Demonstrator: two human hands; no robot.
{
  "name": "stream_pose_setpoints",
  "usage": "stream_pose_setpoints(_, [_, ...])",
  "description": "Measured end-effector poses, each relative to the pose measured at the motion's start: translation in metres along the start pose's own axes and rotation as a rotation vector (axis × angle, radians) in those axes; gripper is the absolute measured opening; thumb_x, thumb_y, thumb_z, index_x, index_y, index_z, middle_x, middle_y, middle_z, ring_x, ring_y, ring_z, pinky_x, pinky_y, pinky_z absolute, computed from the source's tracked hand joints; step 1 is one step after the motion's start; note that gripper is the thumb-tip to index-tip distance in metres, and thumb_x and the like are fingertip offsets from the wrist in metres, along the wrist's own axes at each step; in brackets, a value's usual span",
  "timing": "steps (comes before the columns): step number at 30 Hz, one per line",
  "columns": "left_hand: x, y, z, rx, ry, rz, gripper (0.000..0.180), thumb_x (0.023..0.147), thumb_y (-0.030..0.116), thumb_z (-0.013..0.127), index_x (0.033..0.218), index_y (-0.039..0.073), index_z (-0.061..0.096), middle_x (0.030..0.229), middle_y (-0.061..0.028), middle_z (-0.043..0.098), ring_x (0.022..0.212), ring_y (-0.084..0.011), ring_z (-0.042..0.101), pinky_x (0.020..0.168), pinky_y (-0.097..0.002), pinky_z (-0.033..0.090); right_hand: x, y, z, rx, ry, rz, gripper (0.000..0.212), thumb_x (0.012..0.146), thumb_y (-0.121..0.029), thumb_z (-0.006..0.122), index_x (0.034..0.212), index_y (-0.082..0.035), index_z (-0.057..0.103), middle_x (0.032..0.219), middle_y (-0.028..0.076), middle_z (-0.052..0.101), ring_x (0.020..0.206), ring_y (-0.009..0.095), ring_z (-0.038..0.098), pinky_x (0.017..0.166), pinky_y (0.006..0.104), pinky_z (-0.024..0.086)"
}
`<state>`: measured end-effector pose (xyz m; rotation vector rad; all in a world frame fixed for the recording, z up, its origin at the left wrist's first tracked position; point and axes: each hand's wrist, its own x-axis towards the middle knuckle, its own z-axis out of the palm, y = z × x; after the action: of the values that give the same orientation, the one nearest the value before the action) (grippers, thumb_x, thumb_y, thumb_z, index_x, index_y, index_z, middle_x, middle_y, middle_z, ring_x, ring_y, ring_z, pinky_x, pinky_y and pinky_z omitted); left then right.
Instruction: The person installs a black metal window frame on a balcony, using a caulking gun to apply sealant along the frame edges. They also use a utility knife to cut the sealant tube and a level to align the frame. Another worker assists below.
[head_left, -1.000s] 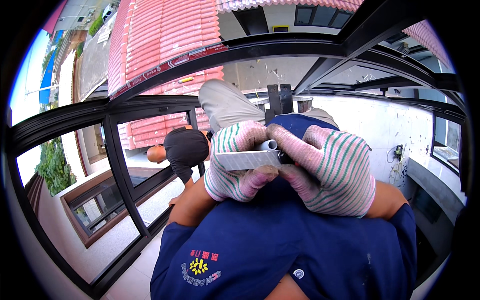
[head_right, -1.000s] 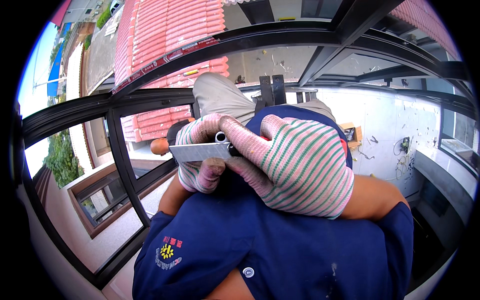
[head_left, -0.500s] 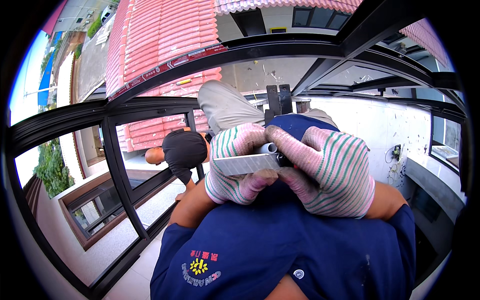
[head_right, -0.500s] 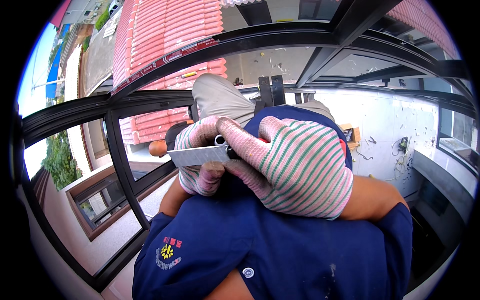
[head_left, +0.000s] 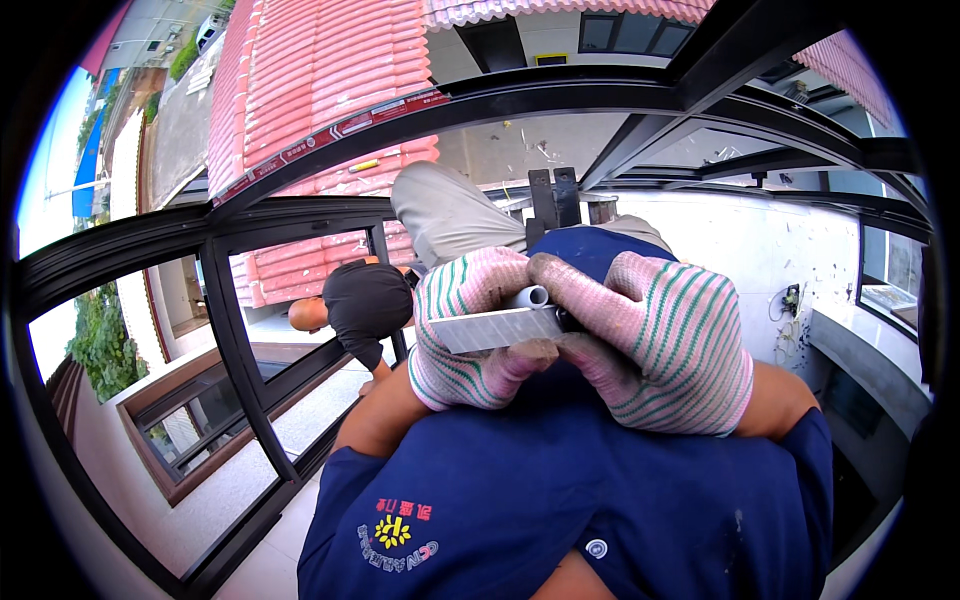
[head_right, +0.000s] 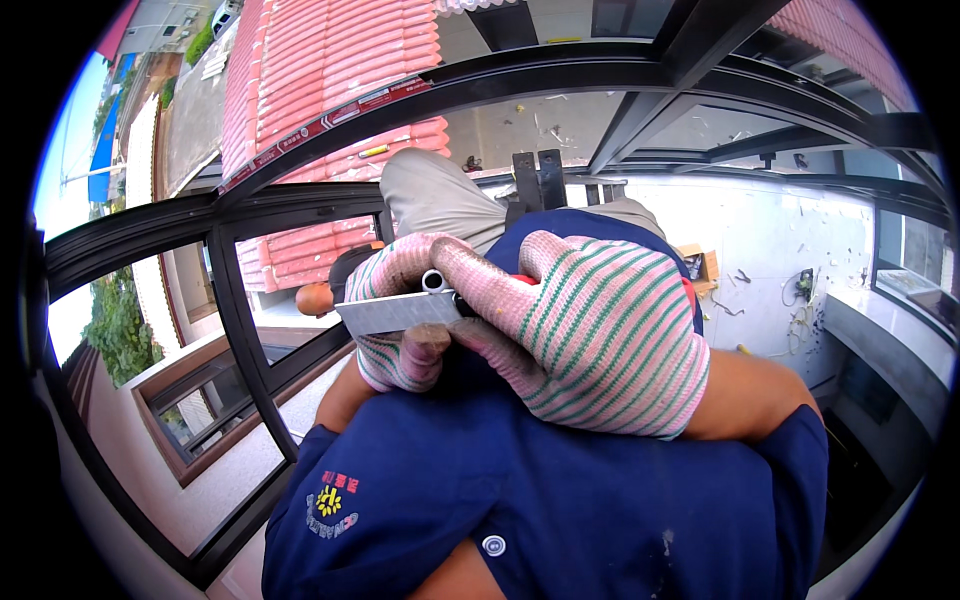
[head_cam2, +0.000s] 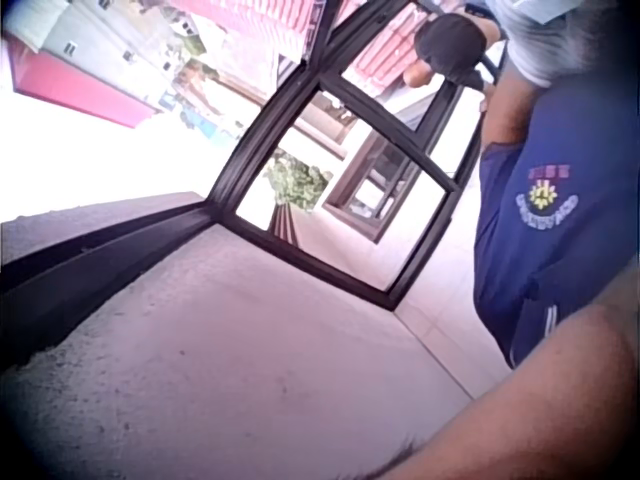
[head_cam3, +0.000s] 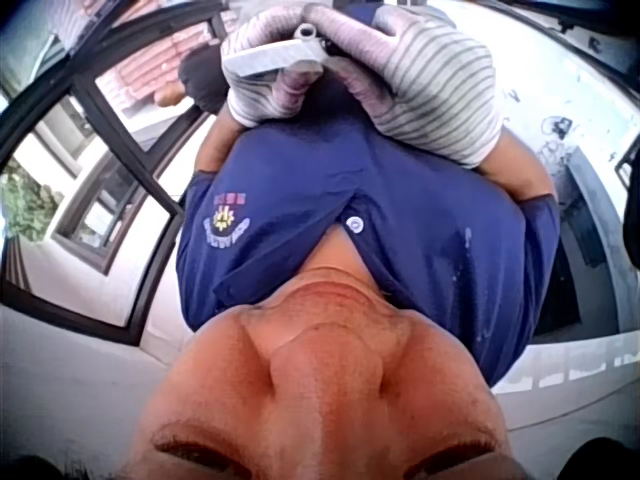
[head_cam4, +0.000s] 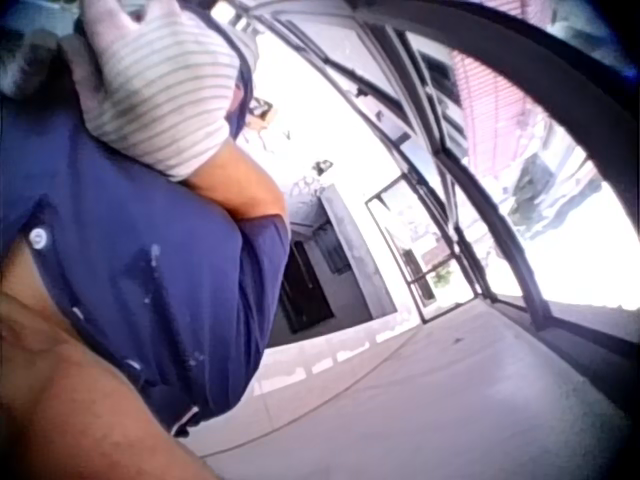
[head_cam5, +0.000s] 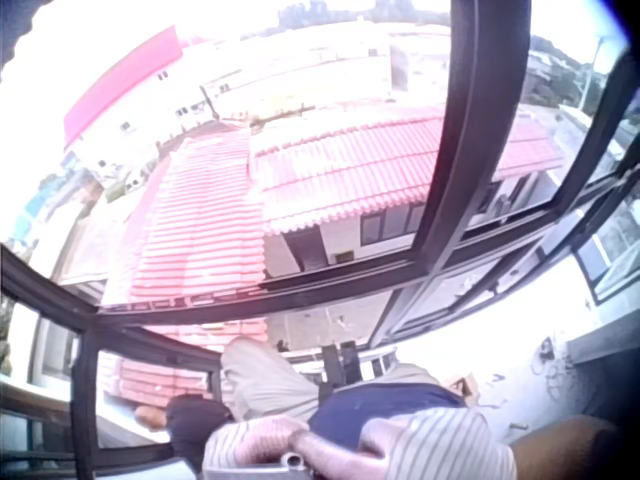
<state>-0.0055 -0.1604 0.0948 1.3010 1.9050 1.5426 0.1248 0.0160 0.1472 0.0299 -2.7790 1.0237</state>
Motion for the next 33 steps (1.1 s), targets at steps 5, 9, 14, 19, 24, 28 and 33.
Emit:
stream_pose_setpoints(5, [0.000, 0.002, 0.001, -0.051, -0.006, -0.044, 0.064, 0.084, 0.060, 0.070, 0.101, -0.001, 0.065, 0.082, -0.0142, 0.065, 0.071, -0.0307, 0.067, 0.066, -0.0378, 0.053, 0.002, -0.002, -0.002, -0.002, -0.004, 0.005, 0.049, 0.087, -0.033, 0.073, 0.129, -0.011, 0.065, 0.067, 0.009, 0.056, 0.053, 0.025, 0.057, 0.048, 0.0369, 0.042])
stream_pose_setpoints(9, [0.000, 0.002, -0.002, 0.001, -0.043, -0.031, 0.061, 0.085, 0.056, 0.069, 0.102, -0.002, 0.065, 0.081, -0.0146, 0.065, 0.070, -0.0303, 0.066, 0.066, -0.0380, 0.053, 0.003, -0.003, -0.002, -0.011, -0.005, 0.009, 0.050, 0.086, -0.034, 0.073, 0.129, -0.010, 0.065, 0.067, 0.009, 0.056, 0.054, 0.025, 0.057, 0.049, 0.0369, 0.043])
stream_pose_setpoints(14, [0.001, -0.014, -0.002, -0.039, -0.085, 0.123, 0.056, 0.085, 0.050, 0.070, 0.102, -0.003, 0.065, 0.081, -0.0146, 0.064, 0.069, -0.0301, 0.066, 0.066, -0.0379, 0.052, 0.004, -0.004, 0.000, -0.024, -0.003, 0.006, 0.051, 0.086, -0.035, 0.072, 0.129, -0.009, 0.065, 0.067, 0.009, 0.056, 0.054, 0.025, 0.057, 0.049, 0.0370, 0.043])
stream_pose_setpoints(19, [-0.002, -0.013, 0.000, -0.106, -0.067, 0.093, 0.054, 0.085, 0.049, 0.071, 0.101, -0.003, 0.065, 0.081, -0.0146, 0.064, 0.070, -0.0304, 0.066, 0.065, -0.0376, 0.051, 0.006, -0.005, 0.001, -0.023, -0.010, 0.008, 0.050, 0.087, -0.035, 0.072, 0.129, -0.009, 0.065, 0.068, 0.010, 0.058, 0.055, 0.026, 0.058, 0.049, 0.0376, 0.044])
stream_pose_setpoints(24, [-0.005, -0.017, 0.005, -0.133, -0.020, 0.099, 0.050, 0.086, 0.046, 0.072, 0.100, -0.002, 0.066, 0.083, -0.0146, 0.066, 0.071, -0.0301, 0.066, 0.067, -0.0368, 0.052, 0.005, -0.006, 0.002, -0.039, -0.033, 0.016, 0.049, 0.088, -0.035, 0.071, 0.129, -0.009, 0.065, 0.068, 0.011, 0.058, 0.055, 0.027, 0.059, 0.049, 0.0382, 0.044])
stream_pose_setpoints(28, [-0.005, -0.012, 0.001, -0.124, -0.008, 0.102, 0.045, 0.088, 0.042, 0.072, 0.098, -0.001, 0.067, 0.084, -0.0139, 0.066, 0.072, -0.0291, 0.067, 0.068, -0.0359, 0.052, 0.005, -0.005, 0.003, -0.035, -0.030, 0.015, 0.049, 0.088, -0.035, 0.071, 0.129, -0.009, 0.065, 0.069, 0.011, 0.058, 0.056, 0.028, 0.059, 0.050, 0.0383, 0.045])
stream_pose_setpoints(33, [-0.003, 0.011, -0.002, -0.166, 0.003, -0.023, 0.035, 0.089, 0.033, 0.073, 0.097, -0.001, 0.067, 0.082, -0.0120, 0.067, 0.072, -0.0265, 0.067, 0.067, -0.0348, 0.052, 0.003, -0.004, 0.004, -0.024, -0.011, 0.018, 0.048, 0.088, -0.032, 0.071, 0.129, -0.009, 0.065, 0.069, 0.011, 0.059, 0.057, 0.029, 0.060, 0.051, 0.0394, 0.046])
